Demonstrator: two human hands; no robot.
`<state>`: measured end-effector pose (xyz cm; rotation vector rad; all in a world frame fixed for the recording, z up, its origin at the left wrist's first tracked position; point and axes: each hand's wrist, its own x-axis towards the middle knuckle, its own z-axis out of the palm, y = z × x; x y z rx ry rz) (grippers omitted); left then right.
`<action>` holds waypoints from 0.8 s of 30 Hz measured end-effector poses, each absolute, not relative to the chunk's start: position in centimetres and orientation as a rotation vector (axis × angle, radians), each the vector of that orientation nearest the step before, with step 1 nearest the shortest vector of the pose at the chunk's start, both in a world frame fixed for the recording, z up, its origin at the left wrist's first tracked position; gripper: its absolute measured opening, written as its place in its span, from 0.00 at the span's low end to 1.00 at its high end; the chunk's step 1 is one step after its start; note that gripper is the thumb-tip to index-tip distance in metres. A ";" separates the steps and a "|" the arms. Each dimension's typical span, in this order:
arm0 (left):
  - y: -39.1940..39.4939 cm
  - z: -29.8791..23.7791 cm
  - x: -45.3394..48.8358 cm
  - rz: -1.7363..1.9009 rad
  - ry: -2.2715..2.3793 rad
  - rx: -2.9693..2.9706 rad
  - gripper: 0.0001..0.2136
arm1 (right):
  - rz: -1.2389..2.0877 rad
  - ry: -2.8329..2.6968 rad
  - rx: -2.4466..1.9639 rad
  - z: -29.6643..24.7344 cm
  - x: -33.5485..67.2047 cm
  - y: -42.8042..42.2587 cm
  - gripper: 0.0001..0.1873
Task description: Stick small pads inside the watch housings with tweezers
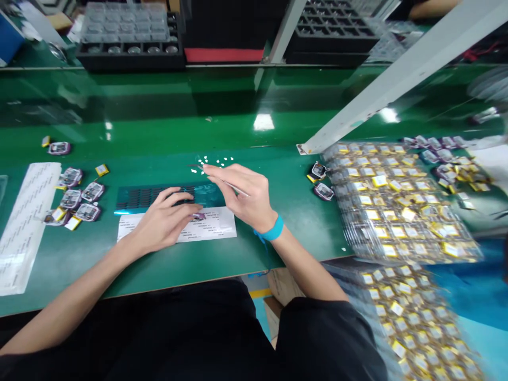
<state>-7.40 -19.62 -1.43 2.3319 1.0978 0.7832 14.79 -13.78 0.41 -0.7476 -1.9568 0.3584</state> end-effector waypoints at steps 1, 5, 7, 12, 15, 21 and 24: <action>-19.8 -0.8 -7.4 0.903 1.122 2.215 0.11 | 0.314 -1.944 -0.720 1.0 14.3 -13.6 0.18; -19.4 0.8 -8.1 1.271 1.315 1.358 0.09 | 0.143 -1.914 -0.603 1.1 12.7 -13.5 0.26; -18.7 0.8 -8.8 1.244 1.274 1.007 0.08 | 0.109 -1.945 -0.549 0.1 12.6 -13.7 0.31; -17.9 -0.4 -8.7 1.202 1.215 0.734 0.07 | 0.125 -2.145 -0.458 -1.3 13.7 -14.9 0.33; -18.1 -0.9 -8.5 1.305 1.308 0.761 0.04 | 0.108 -2.316 -0.380 -0.7 14.1 -15.7 0.30; -17.8 -0.2 -9.1 1.403 1.313 0.633 0.05 | 0.046 -2.410 -0.404 -0.2 13.9 -16.2 0.23; -18.0 0.0 -8.9 1.363 1.322 0.645 0.08 | 0.038 -2.396 -0.415 -0.3 13.8 -16.2 0.25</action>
